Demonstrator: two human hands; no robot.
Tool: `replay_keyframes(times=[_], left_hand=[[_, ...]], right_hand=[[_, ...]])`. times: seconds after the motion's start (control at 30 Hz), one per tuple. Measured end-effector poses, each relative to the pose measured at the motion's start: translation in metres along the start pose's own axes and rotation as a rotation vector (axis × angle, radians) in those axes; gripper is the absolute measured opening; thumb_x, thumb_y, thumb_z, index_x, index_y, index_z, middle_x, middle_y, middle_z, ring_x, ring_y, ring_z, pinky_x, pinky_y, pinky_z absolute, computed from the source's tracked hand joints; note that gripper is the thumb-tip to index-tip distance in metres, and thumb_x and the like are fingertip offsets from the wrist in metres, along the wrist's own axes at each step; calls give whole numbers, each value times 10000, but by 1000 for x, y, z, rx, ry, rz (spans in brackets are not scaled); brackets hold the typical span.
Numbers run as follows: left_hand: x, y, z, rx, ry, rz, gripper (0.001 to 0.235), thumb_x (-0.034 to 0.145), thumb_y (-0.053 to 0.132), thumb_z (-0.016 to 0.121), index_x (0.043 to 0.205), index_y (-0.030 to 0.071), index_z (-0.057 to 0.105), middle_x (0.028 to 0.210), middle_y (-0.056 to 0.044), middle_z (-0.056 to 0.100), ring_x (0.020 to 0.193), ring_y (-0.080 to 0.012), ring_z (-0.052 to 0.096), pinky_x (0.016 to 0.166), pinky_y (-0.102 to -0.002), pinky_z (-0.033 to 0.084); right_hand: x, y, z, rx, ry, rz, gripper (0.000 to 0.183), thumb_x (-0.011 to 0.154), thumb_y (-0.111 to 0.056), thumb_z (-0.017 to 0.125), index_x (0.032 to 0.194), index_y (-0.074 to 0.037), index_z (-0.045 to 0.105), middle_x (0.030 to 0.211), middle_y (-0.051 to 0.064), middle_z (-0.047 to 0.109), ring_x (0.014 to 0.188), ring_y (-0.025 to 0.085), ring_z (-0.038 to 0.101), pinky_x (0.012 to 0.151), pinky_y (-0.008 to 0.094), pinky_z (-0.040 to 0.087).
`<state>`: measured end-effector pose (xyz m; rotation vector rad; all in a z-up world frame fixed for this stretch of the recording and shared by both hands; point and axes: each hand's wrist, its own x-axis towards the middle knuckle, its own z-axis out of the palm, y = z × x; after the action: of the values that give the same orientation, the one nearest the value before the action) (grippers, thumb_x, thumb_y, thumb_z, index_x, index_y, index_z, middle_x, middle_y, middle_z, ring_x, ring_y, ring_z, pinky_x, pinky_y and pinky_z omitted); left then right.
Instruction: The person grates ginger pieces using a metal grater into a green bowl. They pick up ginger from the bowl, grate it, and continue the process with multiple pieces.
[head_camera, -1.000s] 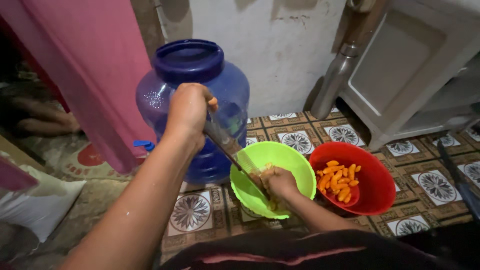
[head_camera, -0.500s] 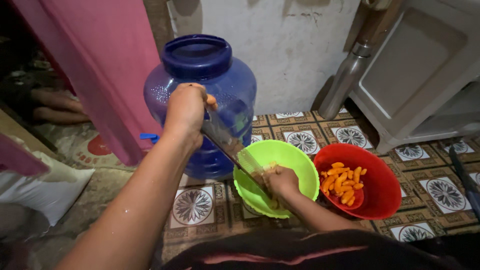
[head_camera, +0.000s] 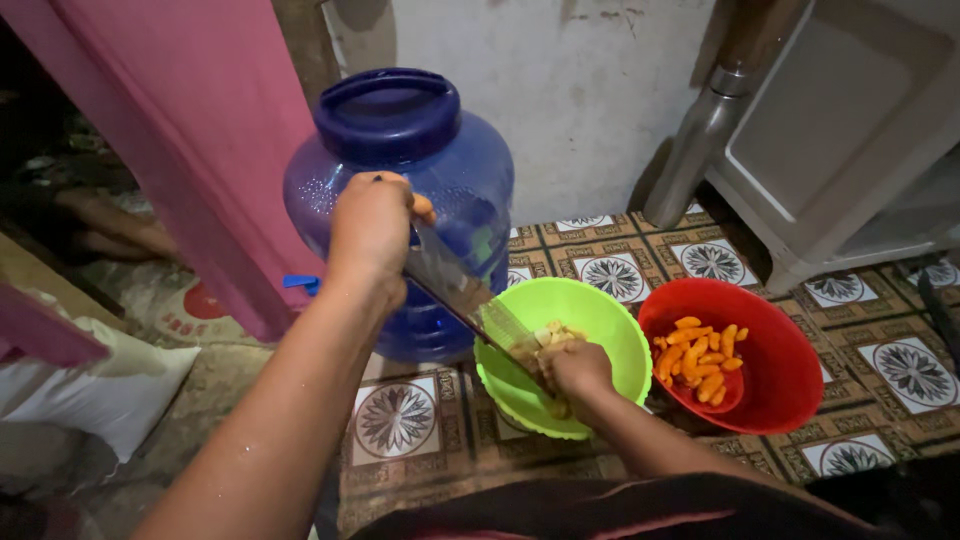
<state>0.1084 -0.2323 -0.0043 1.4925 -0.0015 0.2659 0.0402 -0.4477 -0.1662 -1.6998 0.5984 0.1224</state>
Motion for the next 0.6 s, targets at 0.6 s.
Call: replay_keyframes(times=[0.6], left_hand=[[-4, 0, 2, -72, 62, -15, 115, 840, 80, 516, 914, 53, 600, 785, -86, 675, 730, -181, 630, 692, -302, 491]], right_hand=[[19, -11, 10, -31, -104, -143, 153, 903, -104, 654, 897, -9, 774, 710, 68, 701, 572, 131, 601, 529, 303, 462]])
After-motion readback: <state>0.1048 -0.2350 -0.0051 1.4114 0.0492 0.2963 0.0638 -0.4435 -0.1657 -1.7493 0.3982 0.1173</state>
